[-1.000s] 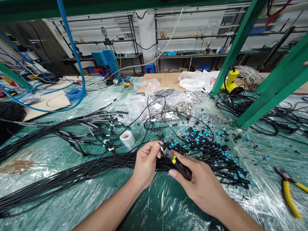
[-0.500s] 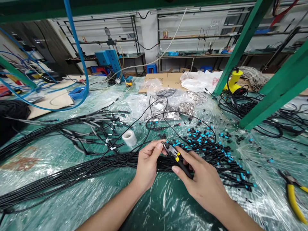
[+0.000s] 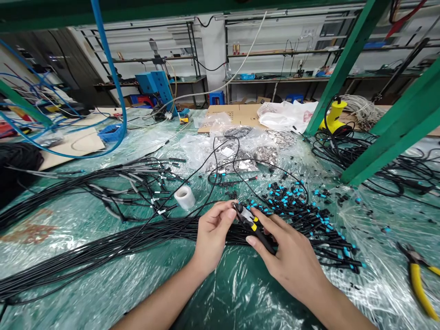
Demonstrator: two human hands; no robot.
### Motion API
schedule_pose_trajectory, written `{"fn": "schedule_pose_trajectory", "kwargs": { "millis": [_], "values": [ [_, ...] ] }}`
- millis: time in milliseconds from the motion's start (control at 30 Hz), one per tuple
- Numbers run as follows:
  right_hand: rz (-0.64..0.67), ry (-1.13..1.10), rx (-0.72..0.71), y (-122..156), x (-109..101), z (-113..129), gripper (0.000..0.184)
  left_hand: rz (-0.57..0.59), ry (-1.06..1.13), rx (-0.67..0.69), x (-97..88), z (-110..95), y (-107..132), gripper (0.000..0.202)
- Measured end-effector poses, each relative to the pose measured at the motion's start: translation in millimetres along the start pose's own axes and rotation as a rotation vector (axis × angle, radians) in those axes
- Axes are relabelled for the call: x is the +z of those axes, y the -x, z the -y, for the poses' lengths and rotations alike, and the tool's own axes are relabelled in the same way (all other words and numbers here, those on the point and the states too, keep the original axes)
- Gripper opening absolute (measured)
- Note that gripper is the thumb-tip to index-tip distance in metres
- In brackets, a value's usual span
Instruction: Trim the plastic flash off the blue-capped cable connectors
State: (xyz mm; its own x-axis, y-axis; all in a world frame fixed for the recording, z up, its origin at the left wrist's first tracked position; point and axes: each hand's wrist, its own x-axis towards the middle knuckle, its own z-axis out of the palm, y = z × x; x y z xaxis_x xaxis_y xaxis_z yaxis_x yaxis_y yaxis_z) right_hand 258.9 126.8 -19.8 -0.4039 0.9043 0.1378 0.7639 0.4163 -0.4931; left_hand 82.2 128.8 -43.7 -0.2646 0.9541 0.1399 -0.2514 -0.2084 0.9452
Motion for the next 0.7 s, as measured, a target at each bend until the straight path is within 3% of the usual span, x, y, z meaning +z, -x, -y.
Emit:
{"fn": "schedule_pose_trajectory", "kwargs": {
  "millis": [233, 433, 700],
  "values": [
    [0.016, -0.062, 0.013, 0.1, -3.2, 0.4, 0.054, 0.018, 0.155, -0.118, 3.3, -1.5, 0.6, 0.02],
    [-0.026, -0.017, 0.005, -0.1, 1.1, -1.2, 0.057, 0.005, 0.154, -0.099, 7.8, -1.2, 3.9, 0.017],
    [0.021, -0.073, 0.043, 0.3, 1.0, 0.5, 0.051, 0.033, 0.047, -0.037, 1.8, 2.4, 2.3, 0.019]
  ]
}}
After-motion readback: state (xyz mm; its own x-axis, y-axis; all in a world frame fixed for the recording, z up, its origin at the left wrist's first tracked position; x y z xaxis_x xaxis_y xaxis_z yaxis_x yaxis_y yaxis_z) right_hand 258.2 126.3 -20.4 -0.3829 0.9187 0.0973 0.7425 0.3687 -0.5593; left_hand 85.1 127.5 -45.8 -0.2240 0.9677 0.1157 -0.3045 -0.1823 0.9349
